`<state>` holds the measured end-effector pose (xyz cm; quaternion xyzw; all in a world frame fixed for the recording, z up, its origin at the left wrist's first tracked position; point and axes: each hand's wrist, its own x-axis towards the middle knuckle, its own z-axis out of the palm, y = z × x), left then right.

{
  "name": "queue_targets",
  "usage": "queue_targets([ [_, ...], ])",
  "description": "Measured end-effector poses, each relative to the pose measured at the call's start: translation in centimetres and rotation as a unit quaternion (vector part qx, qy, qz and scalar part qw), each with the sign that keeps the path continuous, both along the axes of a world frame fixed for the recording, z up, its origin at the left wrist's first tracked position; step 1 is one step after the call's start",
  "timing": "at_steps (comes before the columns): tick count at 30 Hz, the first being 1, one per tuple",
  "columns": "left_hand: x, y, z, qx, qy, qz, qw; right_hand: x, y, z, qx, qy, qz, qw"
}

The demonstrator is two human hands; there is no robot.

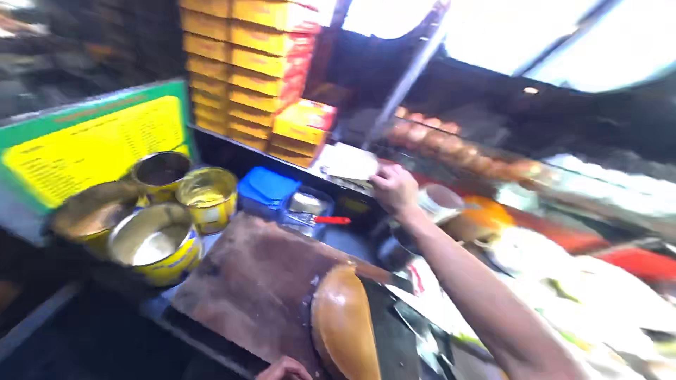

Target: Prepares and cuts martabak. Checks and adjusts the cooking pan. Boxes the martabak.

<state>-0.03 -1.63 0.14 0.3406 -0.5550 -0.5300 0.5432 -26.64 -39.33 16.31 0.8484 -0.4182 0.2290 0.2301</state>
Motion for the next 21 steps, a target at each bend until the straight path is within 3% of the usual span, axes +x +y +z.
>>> queue_targets([
  [3,-1.6,-0.5,0.6,-0.006,-0.001,-0.067,0.998,-0.9,-0.6,-0.1,-0.012,-0.055,-0.030,0.998],
  [8,-5.2,-0.4,2.8,-0.084,-0.059,-0.132,0.986,-0.1,-2.7,0.0,0.259,-0.098,-0.078,0.958],
  [11,-6.5,0.7,2.8,-0.098,-0.062,-0.126,0.985,-0.9,-1.4,0.4,0.247,-0.183,-0.068,0.949],
  [14,-7.6,2.4,3.2,-0.068,-0.063,-0.110,0.990,-3.4,6.0,1.3,0.070,-0.214,-0.027,0.974],
  [16,-8.9,3.2,3.5,-0.048,-0.054,-0.123,0.990,-7.4,14.0,2.0,-0.007,-0.287,-0.031,0.957],
  [18,-10.8,3.8,3.7,-0.039,-0.043,-0.160,0.985,-13.2,23.4,1.6,0.020,-0.365,-0.093,0.926],
  [21,-14.8,4.5,4.0,-0.032,-0.036,-0.239,0.970,-24.6,35.5,-2.6,0.082,-0.447,-0.237,0.859],
])
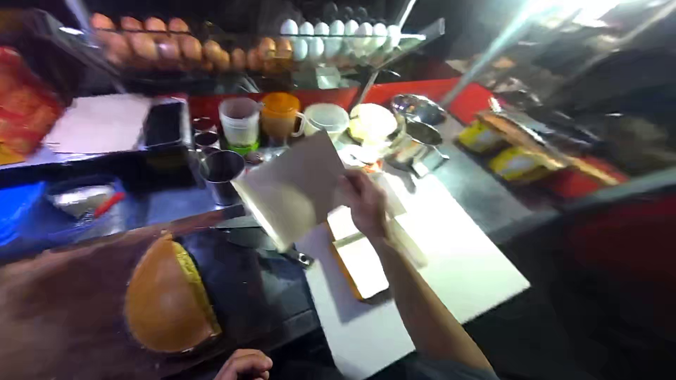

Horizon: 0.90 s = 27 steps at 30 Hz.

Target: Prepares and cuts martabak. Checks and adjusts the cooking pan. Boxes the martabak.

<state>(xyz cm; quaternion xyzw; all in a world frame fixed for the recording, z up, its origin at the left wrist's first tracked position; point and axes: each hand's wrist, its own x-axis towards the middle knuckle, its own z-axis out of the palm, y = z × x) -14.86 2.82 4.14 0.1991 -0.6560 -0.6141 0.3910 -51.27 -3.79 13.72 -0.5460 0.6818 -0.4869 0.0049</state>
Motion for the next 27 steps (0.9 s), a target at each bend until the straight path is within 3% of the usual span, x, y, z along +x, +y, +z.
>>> queue_targets([
  [3,-4.3,0.7,0.6,-0.009,-0.035,-0.080,0.996,-8.5,11.5,-4.7,0.122,-0.084,-0.121,0.982],
  [6,-9.3,1.2,1.4,-0.065,-0.071,-0.123,0.988,-11.1,17.4,-7.0,0.228,-0.050,-0.220,0.947],
  [9,-15.9,1.2,1.3,-0.254,-0.117,-0.083,0.957,-10.4,17.3,-7.0,0.341,0.059,-0.262,0.901],
  [11,-20.6,0.9,1.4,-0.358,-0.172,-0.053,0.916,-9.5,16.2,-7.5,0.319,0.100,-0.267,0.904],
  [13,-24.7,0.1,1.5,-0.388,-0.264,-0.080,0.879,-9.0,14.5,-8.8,0.244,0.153,-0.204,0.936],
  [14,-26.2,-0.3,1.5,-0.386,-0.320,-0.108,0.859,-8.8,13.4,-9.2,0.258,0.149,-0.155,0.942],
  [17,-28.5,-1.1,1.9,-0.349,-0.466,-0.204,0.787,-8.5,10.8,-8.4,0.465,0.016,-0.047,0.884],
  [18,-28.1,-1.2,1.8,-0.352,-0.457,-0.195,0.793,-8.5,10.7,-8.2,0.454,0.000,-0.054,0.889],
  [21,-23.3,-0.5,0.5,-0.368,-0.257,-0.039,0.893,-6.7,12.2,-8.0,0.267,-0.016,-0.106,0.958],
  [22,-21.1,-0.3,0.1,-0.331,-0.188,0.015,0.925,-5.1,12.6,-7.5,0.210,-0.037,-0.095,0.972],
  [24,-16.6,0.5,-0.6,-0.155,-0.113,0.113,0.975,-0.3,12.3,-6.9,0.139,-0.116,-0.009,0.983],
  [25,-15.3,0.7,-0.8,-0.030,-0.099,0.164,0.981,2.3,11.4,-6.8,0.118,-0.153,0.047,0.980],
  [27,-14.9,-0.2,-0.8,0.235,-0.101,0.218,0.942,6.7,7.3,-6.9,0.097,-0.136,0.100,0.981],
])
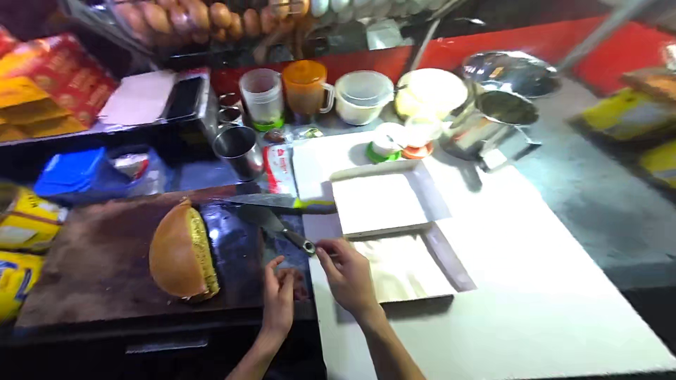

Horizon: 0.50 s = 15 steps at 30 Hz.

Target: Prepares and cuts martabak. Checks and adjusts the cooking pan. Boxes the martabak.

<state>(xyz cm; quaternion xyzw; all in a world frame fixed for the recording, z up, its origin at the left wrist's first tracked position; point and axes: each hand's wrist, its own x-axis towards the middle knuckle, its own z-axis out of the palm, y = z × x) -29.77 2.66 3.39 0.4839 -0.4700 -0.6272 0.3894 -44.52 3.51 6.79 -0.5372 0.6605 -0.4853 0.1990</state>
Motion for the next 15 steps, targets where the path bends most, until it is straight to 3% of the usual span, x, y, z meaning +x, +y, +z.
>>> queue_targets([
  [1,-0.6,-1.0,-0.1,0.103,0.021,0.028,0.994,1.5,-2.7,0.1,0.013,0.038,0.003,0.999],
  [3,-2.4,-3.5,-0.9,0.207,0.049,0.075,0.974,2.5,-8.4,0.6,0.147,0.114,0.026,0.982],
  [5,-3.9,-5.5,-1.9,0.224,0.047,0.092,0.969,2.0,-12.9,0.0,0.283,0.182,0.032,0.941],
  [7,-4.3,-6.5,-2.4,0.194,0.018,0.091,0.977,1.1,-15.1,-1.4,0.355,0.216,0.021,0.909],
  [11,-1.0,-5.7,0.1,0.172,0.062,0.072,0.981,-0.7,-16.0,-2.6,0.321,0.215,0.041,0.921],
  [15,6.8,-2.1,1.4,0.170,0.236,0.007,0.957,-0.5,-14.8,-0.6,0.261,0.162,0.109,0.945],
])
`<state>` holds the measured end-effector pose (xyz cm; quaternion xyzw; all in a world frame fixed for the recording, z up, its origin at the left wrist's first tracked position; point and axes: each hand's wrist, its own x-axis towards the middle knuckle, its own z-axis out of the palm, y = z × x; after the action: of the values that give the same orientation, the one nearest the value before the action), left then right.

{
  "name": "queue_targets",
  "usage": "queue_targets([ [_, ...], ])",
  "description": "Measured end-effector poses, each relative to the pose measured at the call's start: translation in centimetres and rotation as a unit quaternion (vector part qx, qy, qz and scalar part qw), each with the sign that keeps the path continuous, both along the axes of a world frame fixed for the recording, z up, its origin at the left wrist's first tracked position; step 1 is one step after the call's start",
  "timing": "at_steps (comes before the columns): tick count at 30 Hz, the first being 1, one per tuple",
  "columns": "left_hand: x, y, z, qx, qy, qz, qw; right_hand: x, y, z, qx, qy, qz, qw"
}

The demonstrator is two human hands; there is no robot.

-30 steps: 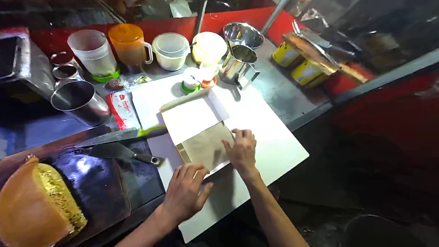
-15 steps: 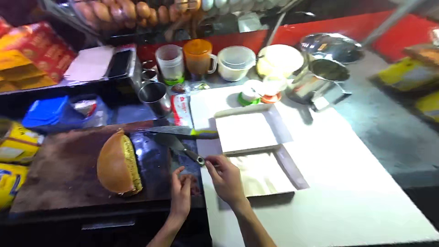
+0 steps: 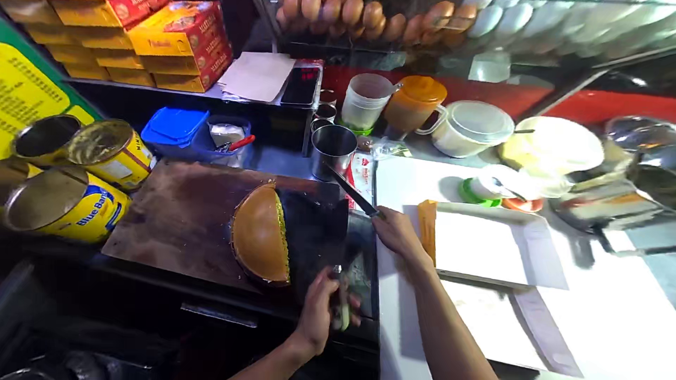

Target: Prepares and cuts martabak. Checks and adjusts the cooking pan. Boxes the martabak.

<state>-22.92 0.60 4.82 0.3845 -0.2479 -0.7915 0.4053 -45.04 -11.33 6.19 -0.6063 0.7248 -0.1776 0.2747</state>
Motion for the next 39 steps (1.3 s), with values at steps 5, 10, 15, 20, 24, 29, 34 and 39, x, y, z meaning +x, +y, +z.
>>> queue_targets([
  [5,11.6,4.0,-1.3,-0.125,-0.079,0.062,0.987,3.8,1.3,1.5,0.004,-0.082,0.151,0.985],
  [10,18.9,4.4,-3.8,-0.262,-0.406,0.054,0.874,6.1,-0.3,0.2,-0.188,-0.002,0.367,0.911],
  [15,20.3,4.7,-5.6,-0.282,-0.454,0.023,0.845,6.2,-3.2,-0.6,-0.246,0.018,0.453,0.857],
  [20,20.2,4.7,-6.5,-0.288,-0.457,0.029,0.841,6.8,-4.5,-0.9,-0.252,0.035,0.469,0.846],
  [24,20.0,4.7,-6.0,-0.266,-0.395,0.025,0.879,3.7,-4.4,0.1,-0.206,0.042,0.453,0.866],
  [29,22.7,3.5,-2.7,-0.161,-0.344,0.094,0.920,-3.5,2.9,7.1,0.107,0.115,0.335,0.929],
  [34,32.0,-3.8,-1.1,-0.114,-0.585,-0.037,0.802,-4.0,14.6,6.6,0.163,-0.021,0.245,0.955],
  [39,34.4,-12.0,-1.4,-0.296,-0.629,-0.179,0.696,3.5,19.8,4.0,0.152,-0.094,0.185,0.966],
])
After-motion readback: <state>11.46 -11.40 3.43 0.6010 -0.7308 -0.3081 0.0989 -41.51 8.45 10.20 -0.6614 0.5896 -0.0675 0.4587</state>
